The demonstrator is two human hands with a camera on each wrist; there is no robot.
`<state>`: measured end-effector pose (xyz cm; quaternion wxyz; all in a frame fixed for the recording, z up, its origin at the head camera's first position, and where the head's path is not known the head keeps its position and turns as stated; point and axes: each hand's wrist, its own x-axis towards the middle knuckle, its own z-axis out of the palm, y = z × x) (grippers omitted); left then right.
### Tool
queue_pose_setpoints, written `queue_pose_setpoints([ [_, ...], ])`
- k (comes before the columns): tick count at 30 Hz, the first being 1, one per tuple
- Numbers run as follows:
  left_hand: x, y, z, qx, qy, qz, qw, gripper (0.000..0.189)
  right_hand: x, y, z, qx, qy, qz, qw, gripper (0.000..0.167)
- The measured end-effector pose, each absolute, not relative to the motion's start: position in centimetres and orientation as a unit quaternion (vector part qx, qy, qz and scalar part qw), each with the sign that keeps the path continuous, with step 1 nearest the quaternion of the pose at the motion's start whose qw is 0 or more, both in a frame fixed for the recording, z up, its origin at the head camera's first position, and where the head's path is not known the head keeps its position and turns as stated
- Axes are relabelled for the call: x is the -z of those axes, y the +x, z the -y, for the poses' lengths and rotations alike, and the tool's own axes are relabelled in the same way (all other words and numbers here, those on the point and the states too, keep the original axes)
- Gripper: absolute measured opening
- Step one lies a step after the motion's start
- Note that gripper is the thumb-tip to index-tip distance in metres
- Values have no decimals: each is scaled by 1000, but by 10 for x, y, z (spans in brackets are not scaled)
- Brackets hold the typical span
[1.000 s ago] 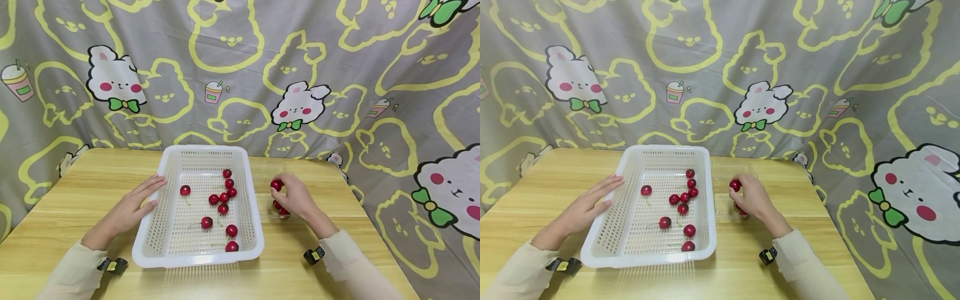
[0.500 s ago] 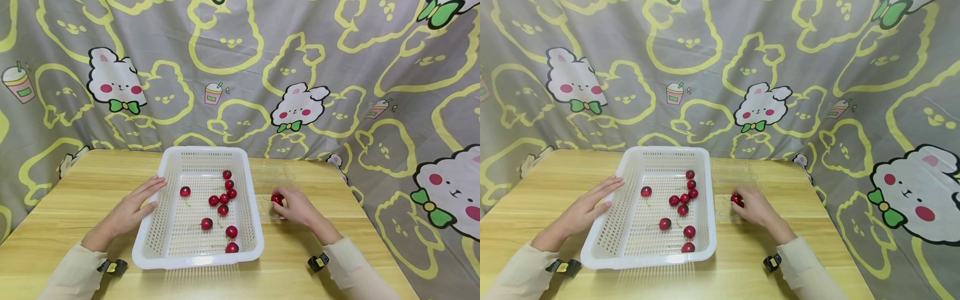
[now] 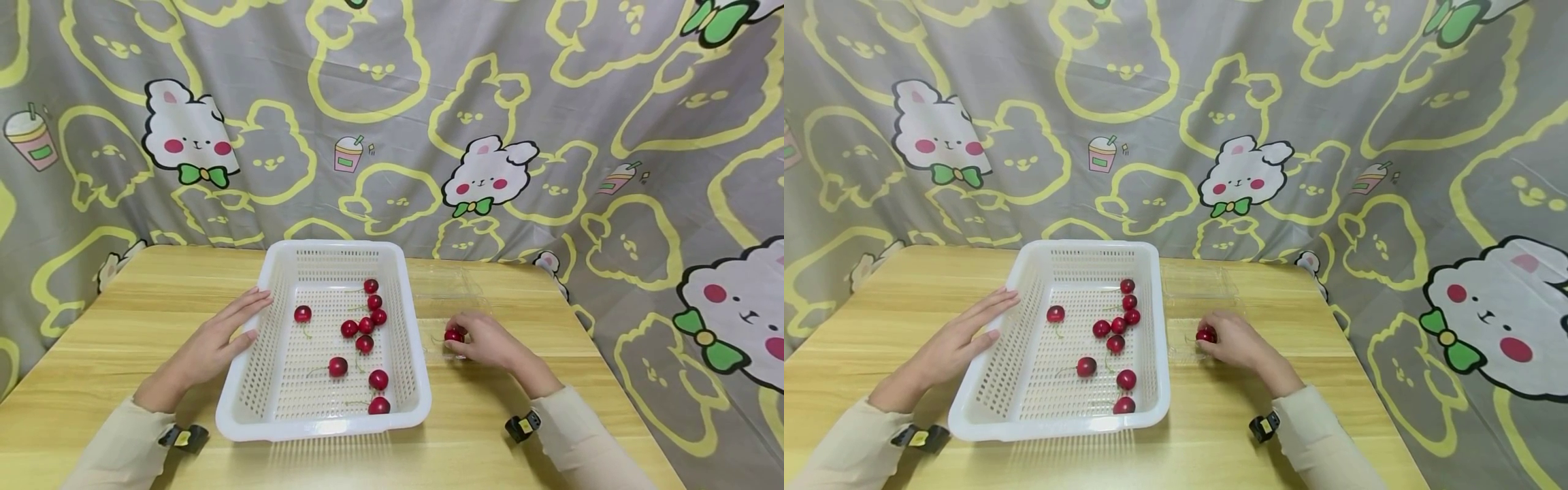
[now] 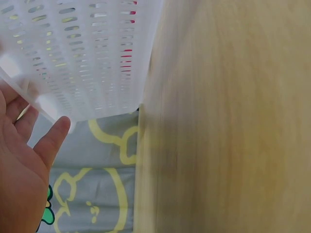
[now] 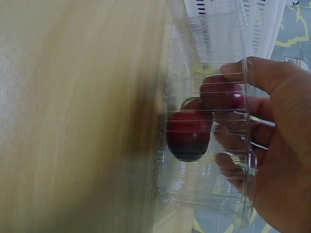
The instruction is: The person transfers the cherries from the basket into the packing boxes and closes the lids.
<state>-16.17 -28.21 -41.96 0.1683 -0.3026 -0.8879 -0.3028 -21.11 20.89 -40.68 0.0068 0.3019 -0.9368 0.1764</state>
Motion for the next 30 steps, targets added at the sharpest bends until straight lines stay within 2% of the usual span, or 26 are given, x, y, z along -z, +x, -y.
queue_pose_setpoints([
  [7, 420, -162, 283, 299, -299, 891, 168, 54, 401, -210, -209, -177, 304, 936, -25, 11],
  [16, 420, -161, 282, 291, -286, 899, 157, 56, 398, -209, -209, -167, 297, 939, -38, 11],
  [30, 419, -161, 282, 298, -297, 892, 163, 54, 391, -212, -205, -159, 290, 944, -20, 15],
])
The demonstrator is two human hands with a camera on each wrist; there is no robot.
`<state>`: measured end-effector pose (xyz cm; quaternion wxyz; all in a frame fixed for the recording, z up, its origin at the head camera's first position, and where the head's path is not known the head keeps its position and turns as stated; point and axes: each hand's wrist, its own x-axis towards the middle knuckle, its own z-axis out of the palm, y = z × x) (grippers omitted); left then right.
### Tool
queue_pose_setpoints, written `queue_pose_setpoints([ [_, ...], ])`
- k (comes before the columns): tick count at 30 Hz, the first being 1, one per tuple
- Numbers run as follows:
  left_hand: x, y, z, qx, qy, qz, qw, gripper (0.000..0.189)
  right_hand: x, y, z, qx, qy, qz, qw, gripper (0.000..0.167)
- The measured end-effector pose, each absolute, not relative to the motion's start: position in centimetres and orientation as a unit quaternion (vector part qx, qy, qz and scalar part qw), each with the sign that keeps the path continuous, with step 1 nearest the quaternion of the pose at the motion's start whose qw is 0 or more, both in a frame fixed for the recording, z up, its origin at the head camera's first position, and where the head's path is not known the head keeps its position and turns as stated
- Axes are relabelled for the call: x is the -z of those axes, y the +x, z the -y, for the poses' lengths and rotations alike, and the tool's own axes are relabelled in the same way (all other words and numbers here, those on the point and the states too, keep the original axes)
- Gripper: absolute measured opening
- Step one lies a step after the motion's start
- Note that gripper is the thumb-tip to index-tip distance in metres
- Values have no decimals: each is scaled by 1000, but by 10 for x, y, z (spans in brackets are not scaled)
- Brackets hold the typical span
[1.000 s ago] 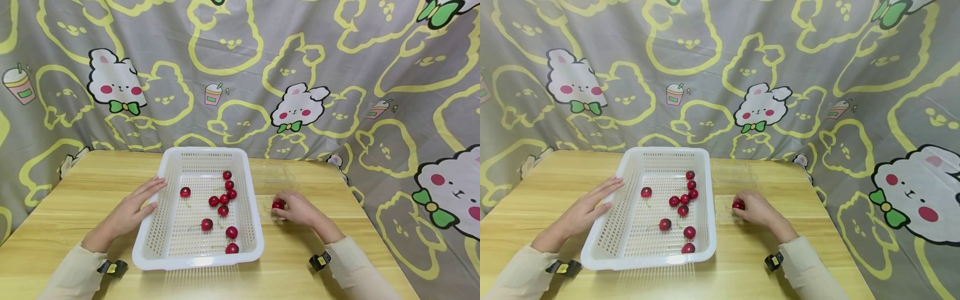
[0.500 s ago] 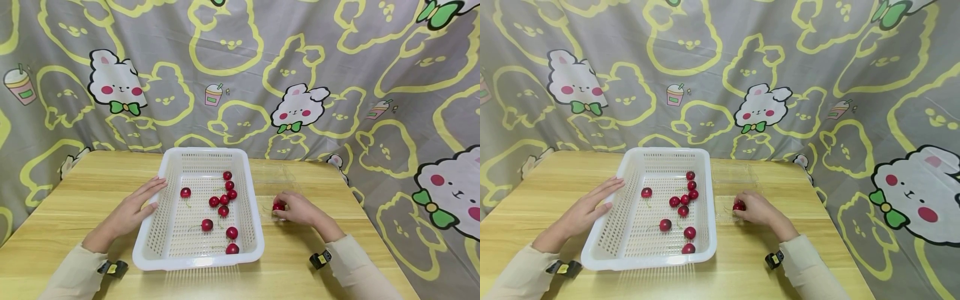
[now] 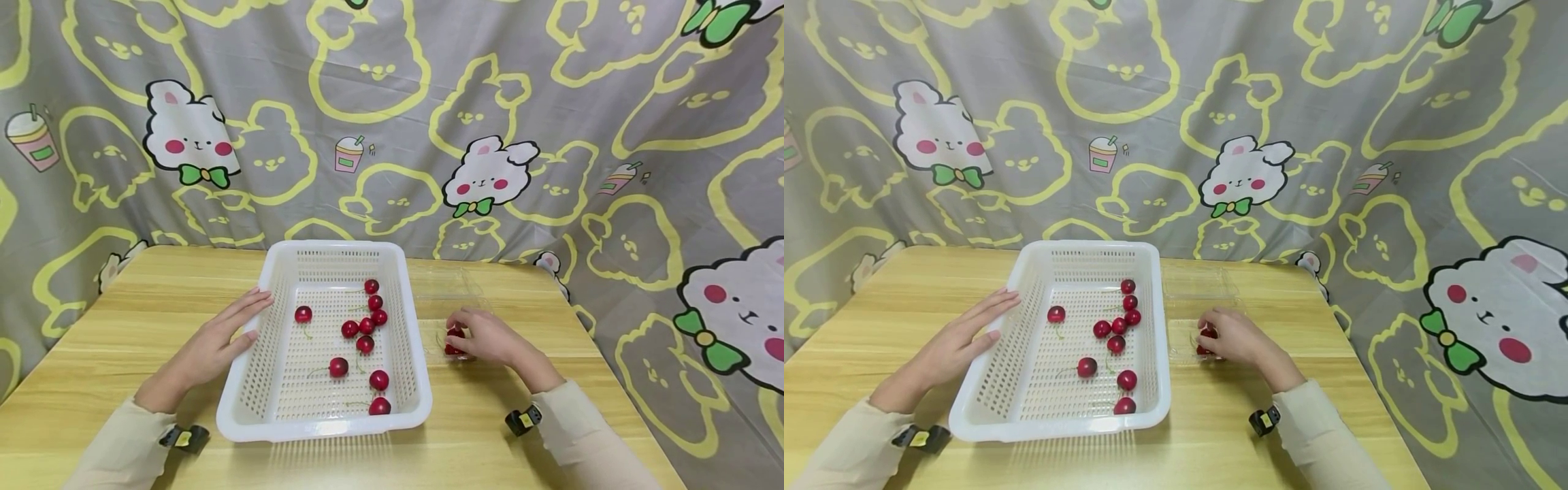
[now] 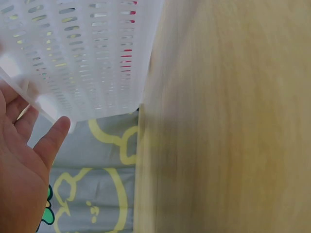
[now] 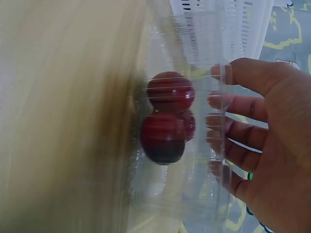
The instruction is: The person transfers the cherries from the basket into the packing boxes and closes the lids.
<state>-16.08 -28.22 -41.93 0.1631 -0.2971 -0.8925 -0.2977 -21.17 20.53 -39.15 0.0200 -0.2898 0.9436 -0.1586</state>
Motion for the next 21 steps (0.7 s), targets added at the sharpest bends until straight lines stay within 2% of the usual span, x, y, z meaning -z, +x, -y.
queue_pose_setpoints([
  [12, 415, -160, 283, 299, -287, 897, 155, 55, 365, -217, -181, 175, -328, -927, -52, 24],
  [21, 418, -160, 283, 303, -297, 891, 160, 55, 339, -217, -149, 197, -323, -923, -74, 29],
])
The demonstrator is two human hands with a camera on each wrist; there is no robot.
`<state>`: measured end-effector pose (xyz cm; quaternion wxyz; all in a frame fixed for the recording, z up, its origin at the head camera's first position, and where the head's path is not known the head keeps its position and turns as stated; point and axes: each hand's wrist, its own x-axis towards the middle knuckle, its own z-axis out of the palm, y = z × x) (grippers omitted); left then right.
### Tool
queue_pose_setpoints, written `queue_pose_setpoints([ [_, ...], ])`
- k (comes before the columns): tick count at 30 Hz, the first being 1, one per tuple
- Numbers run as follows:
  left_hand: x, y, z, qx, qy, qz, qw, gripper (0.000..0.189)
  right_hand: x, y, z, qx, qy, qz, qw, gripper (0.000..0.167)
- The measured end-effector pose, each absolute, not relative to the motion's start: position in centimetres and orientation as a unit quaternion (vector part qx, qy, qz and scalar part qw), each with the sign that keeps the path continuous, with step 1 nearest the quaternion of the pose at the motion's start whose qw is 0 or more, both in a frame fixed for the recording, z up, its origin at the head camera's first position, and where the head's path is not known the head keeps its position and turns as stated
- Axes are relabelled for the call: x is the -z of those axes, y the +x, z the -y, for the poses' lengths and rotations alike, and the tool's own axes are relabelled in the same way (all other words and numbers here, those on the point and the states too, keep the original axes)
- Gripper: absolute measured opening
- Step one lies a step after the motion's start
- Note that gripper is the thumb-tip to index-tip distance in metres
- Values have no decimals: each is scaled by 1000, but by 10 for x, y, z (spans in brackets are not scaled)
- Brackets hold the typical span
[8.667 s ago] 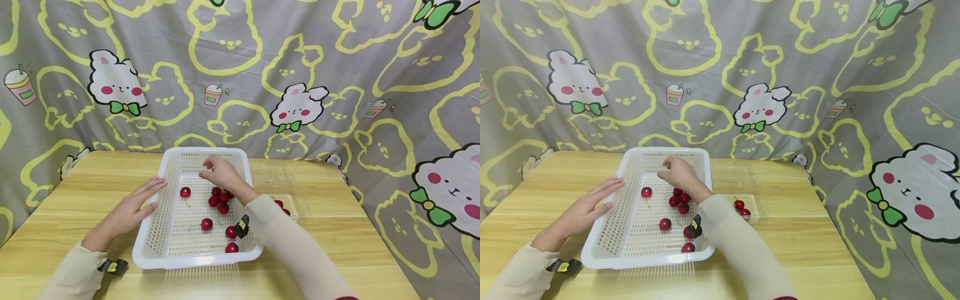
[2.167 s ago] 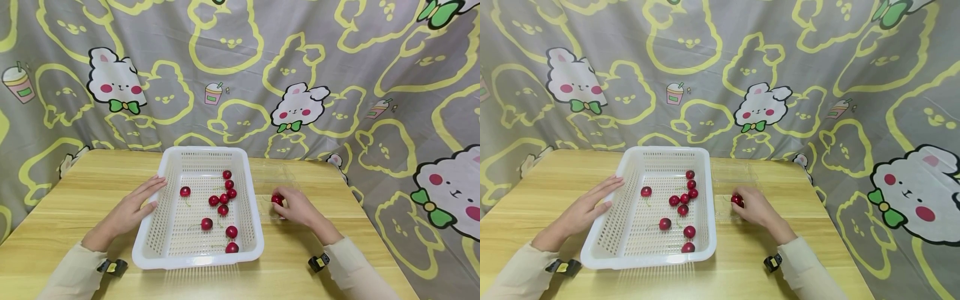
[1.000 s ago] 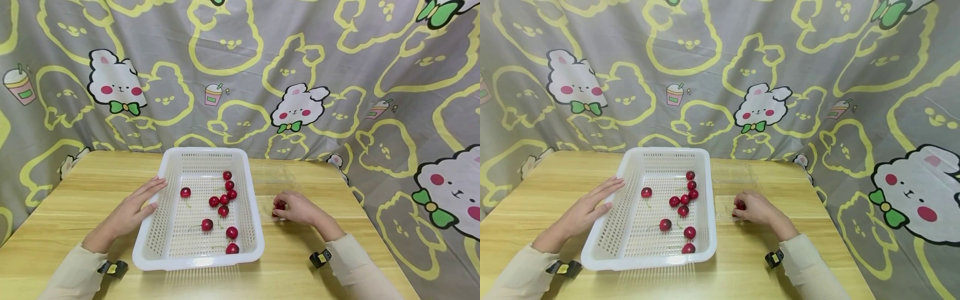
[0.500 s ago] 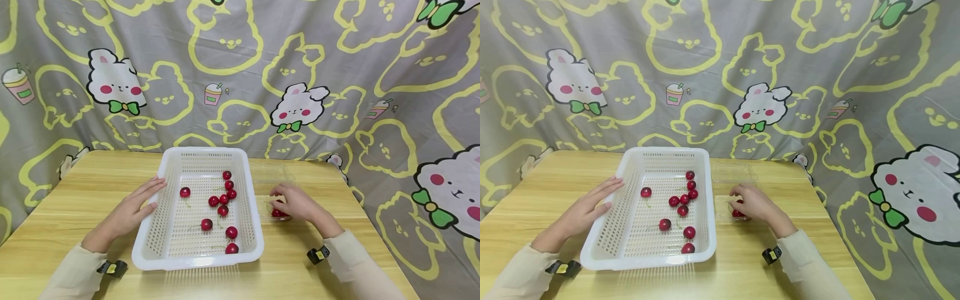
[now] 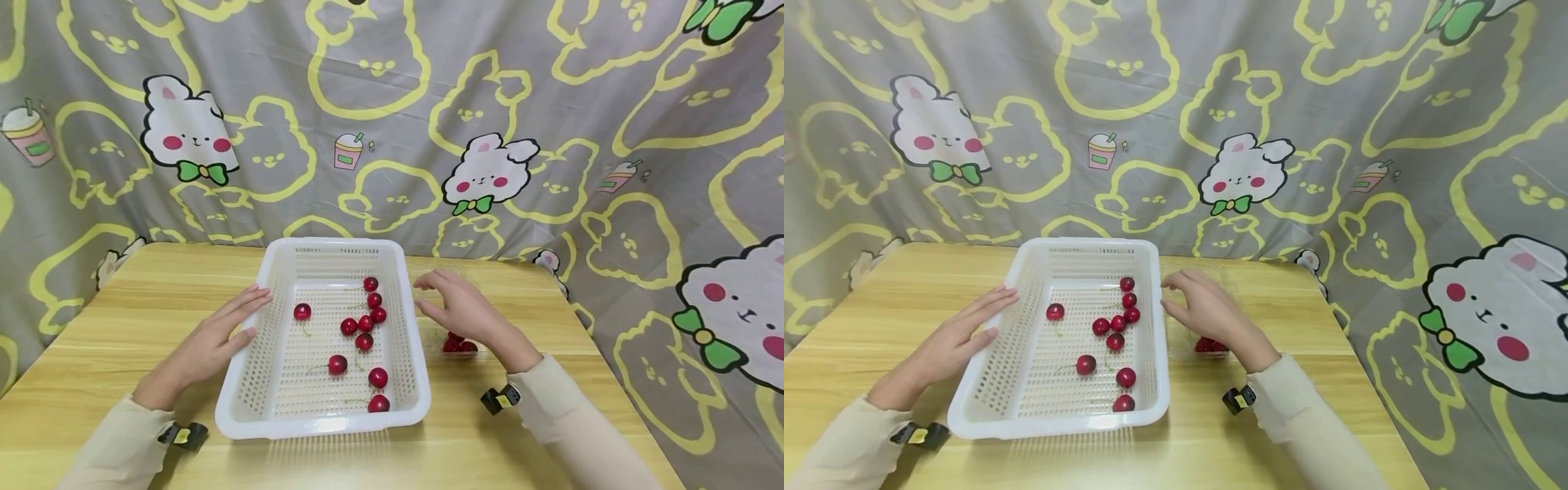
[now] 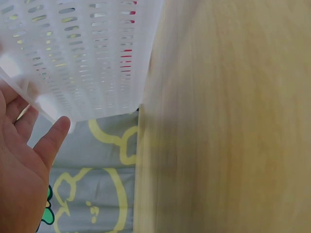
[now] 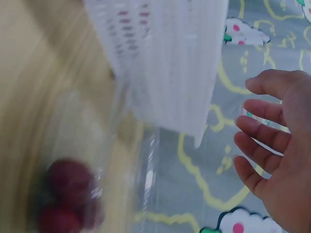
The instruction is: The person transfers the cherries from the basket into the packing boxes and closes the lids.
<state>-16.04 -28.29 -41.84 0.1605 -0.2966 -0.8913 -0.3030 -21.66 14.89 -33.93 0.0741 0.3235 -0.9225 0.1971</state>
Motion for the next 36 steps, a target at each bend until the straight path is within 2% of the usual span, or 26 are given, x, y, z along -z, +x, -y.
queue_pose_setpoints([
  [11, 418, -160, 283, 300, -294, 893, 162, 53, 308, -215, -103, -251, 339, 901, 97, 32],
  [20, 418, -161, 283, 299, -290, 895, 159, 54, 287, -218, -62, -351, 329, 875, 56, 29],
  [28, 418, -162, 283, 300, -296, 892, 162, 53, 296, -224, -32, -418, 295, 859, 21, 27],
  [36, 418, -160, 283, 297, -292, 895, 162, 52, 318, -232, -5, -408, 275, 871, -8, 27],
])
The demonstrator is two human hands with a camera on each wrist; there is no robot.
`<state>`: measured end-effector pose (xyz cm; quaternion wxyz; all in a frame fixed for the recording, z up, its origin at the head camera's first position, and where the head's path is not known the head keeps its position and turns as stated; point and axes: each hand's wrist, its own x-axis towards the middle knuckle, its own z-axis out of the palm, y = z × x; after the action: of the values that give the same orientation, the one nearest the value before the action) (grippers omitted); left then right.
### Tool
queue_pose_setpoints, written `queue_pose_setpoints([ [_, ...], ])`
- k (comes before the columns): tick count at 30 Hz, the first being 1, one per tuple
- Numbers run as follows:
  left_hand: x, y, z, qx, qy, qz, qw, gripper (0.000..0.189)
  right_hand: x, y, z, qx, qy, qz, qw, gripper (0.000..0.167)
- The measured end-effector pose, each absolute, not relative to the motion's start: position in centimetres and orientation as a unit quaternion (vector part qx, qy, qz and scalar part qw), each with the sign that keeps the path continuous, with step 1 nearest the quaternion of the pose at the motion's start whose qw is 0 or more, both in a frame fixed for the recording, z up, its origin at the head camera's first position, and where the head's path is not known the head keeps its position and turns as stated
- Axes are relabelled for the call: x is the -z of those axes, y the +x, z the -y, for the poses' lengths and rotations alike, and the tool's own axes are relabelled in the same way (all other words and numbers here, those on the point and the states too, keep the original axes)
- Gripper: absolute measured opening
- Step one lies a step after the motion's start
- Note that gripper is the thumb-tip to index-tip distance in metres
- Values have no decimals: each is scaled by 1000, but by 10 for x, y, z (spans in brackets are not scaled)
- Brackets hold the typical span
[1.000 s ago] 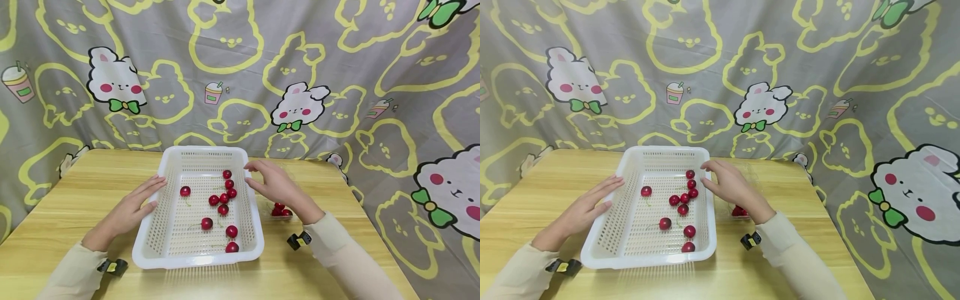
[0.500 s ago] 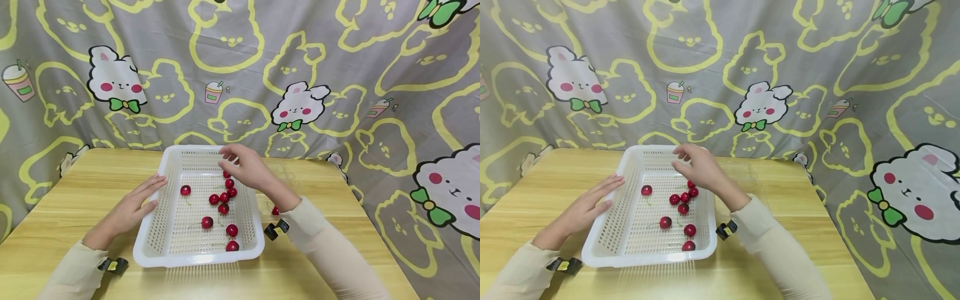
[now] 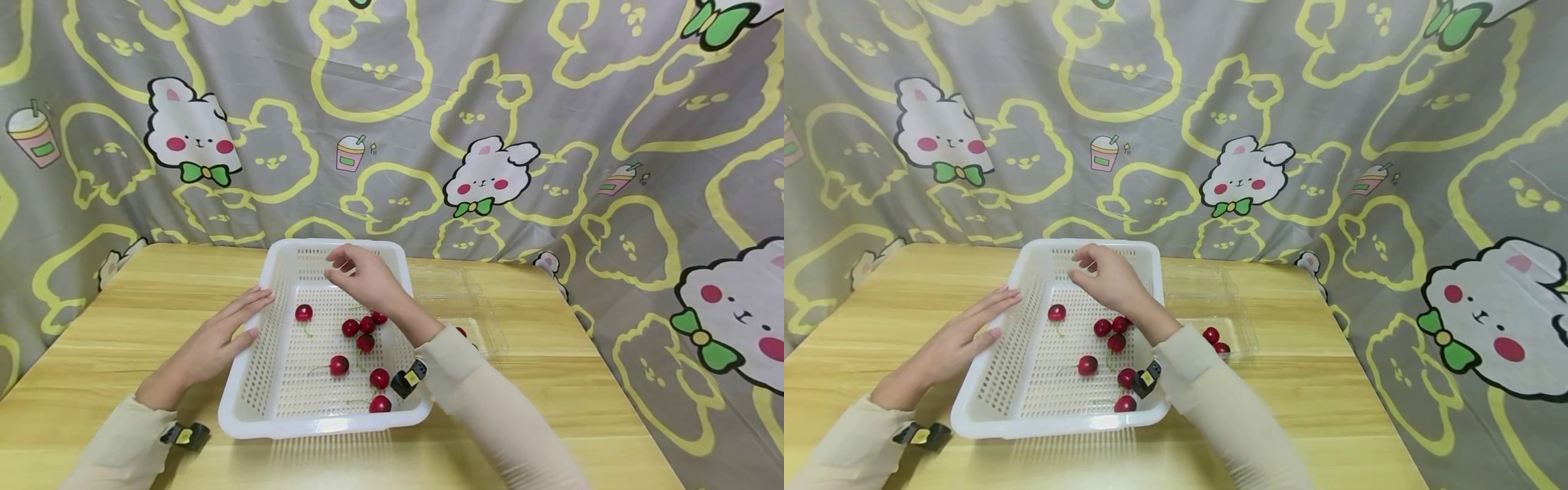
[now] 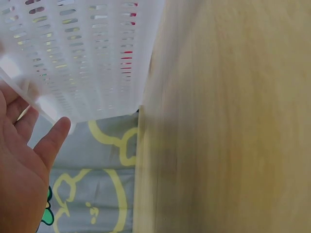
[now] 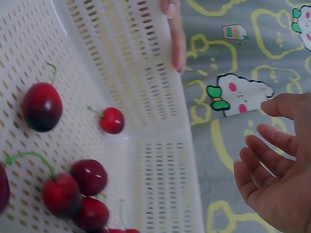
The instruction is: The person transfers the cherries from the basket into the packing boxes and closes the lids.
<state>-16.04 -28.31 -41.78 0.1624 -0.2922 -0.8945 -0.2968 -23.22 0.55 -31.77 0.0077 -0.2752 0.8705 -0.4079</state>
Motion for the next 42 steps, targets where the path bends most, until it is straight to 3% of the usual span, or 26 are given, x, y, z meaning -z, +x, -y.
queue_pose_setpoints([
  [20, 417, -159, 283, 302, -292, 894, 157, 53, 354, -246, 15, 387, -231, -887, 102, 30],
  [42, 417, -158, 281, 295, -296, 893, 166, 54, 379, -245, 8, 244, -191, -927, 213, 26],
])
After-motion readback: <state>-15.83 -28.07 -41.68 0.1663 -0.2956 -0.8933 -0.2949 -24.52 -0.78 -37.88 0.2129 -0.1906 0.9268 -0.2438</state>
